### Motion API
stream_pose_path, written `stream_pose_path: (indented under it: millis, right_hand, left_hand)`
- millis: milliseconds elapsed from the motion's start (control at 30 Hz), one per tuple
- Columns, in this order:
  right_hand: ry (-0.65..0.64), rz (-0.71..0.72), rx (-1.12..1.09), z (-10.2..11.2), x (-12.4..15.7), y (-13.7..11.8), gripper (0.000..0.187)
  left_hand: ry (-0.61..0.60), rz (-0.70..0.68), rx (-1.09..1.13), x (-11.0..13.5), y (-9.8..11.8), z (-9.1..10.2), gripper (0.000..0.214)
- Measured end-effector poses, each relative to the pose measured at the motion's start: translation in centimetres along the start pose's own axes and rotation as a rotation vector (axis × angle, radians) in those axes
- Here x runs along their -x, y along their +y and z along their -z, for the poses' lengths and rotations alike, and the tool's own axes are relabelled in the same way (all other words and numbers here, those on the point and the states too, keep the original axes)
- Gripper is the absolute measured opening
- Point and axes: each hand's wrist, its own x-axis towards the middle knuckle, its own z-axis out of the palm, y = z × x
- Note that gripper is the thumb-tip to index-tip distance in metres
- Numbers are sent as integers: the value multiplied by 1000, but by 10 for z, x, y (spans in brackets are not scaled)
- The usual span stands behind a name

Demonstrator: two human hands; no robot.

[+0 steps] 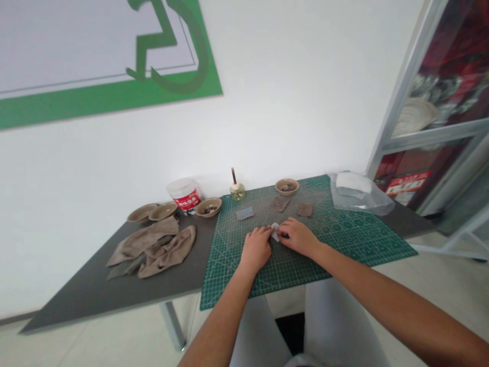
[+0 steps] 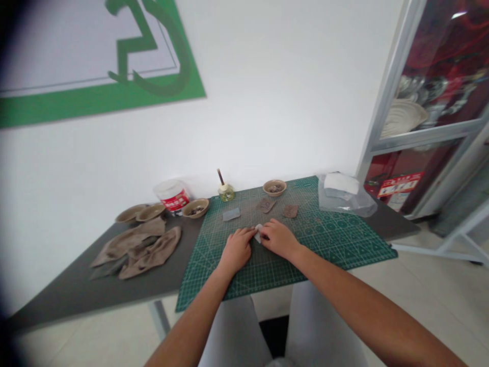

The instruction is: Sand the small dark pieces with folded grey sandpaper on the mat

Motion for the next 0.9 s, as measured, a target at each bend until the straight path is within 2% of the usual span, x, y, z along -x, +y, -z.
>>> stream_pose_path:
  millis: [233, 367, 500, 900]
  right_hand:
    - [-9, -12, -2, 2, 2, 2, 10]
    - [-55, 33, -12, 1, -1, 2, 10]
    - [-28, -28, 4, 0, -2, 2, 10]
    - [-59, -15, -20, -3, -8, 3, 11]
  left_hand:
    - [-57, 3, -43, -1, 0, 2, 53]
    - [-63, 20, -57, -3, 0, 1, 51]
    - [-75, 36, -66, -6, 0, 0, 50]
    - [-30, 38, -8, -5, -4, -2, 50]
